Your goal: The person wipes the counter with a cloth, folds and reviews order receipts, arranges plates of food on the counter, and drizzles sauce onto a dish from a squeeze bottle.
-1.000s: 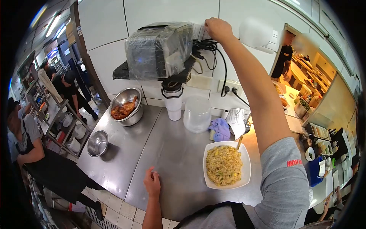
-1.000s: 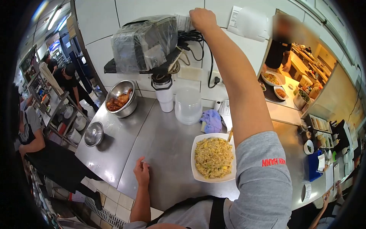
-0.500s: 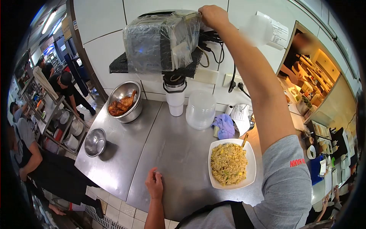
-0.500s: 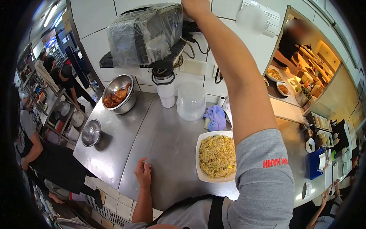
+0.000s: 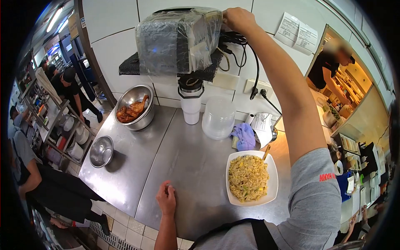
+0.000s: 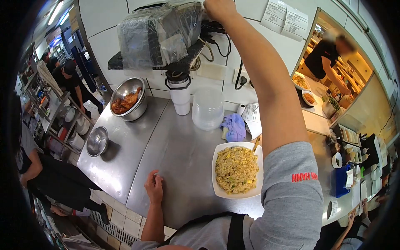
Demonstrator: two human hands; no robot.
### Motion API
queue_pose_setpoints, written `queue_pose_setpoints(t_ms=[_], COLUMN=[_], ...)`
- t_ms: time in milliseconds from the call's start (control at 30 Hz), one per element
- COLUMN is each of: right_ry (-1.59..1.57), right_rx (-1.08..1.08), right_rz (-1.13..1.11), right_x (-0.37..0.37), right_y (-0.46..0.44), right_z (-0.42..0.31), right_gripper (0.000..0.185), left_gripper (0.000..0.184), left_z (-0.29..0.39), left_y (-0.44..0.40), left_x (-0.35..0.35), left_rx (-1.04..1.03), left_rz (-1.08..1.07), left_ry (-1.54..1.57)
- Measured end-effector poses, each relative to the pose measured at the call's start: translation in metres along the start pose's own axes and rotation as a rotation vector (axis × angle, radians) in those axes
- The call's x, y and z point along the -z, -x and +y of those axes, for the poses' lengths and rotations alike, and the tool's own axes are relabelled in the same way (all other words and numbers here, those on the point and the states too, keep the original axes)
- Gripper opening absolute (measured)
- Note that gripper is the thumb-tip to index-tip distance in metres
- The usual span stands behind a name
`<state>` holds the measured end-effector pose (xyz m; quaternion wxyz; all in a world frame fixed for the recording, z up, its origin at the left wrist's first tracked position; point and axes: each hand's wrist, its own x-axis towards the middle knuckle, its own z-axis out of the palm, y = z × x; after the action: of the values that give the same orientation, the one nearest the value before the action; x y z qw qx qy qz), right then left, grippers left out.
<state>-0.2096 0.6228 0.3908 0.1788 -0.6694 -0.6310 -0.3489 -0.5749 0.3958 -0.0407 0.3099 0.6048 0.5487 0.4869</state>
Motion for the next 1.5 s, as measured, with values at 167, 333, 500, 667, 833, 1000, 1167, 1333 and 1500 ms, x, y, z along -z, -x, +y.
queue_pose_setpoints(t_ms=[167,333,500,667,833,1000,1167,1333,1500], right_ry=[0.118,0.128,0.082,0.176,0.053,-0.1,-0.166,-0.153,-0.024], right_rx=[0.043,0.112,0.089,0.067,0.025,-0.027,-0.173,-0.23,-0.143], right_rz=[-0.011,-0.031,-0.025,-0.037,-0.127,-0.06,-0.122,-0.175,0.012], right_x=[-0.003,-0.003,-0.002,0.002,-0.007,-0.02,-0.033,-0.034,-0.024], right_y=[-0.017,-0.009,-0.004,-0.006,0.004,0.007,0.0,-0.001,0.009], right_z=[0.039,0.044,0.04,0.059,0.057,0.059,0.054,0.038,0.023], right_gripper=[0.017,0.017,0.017,0.016,0.016,0.021,0.03,0.029,0.027], left_gripper=[0.019,0.019,0.018,0.018,0.018,0.018,0.019,0.02,0.019], left_z=[0.001,0.002,-0.006,0.002,0.006,0.002,-0.002,-0.003,0.002], left_y=[0.0,0.0,0.0,0.0,0.0,0.001,0.001,0.001,0.0], left_x=[0.002,0.001,-0.001,0.0,0.0,0.0,-0.001,-0.001,0.0], left_rx=[0.032,0.057,-0.014,-0.003,0.015,0.011,0.022,0.014,0.016], left_rz=[-0.014,-0.012,0.002,0.004,0.005,-0.004,-0.006,-0.003,-0.007], left_ry=[-0.009,0.008,-0.018,-0.006,0.011,0.025,0.022,0.015,0.006])
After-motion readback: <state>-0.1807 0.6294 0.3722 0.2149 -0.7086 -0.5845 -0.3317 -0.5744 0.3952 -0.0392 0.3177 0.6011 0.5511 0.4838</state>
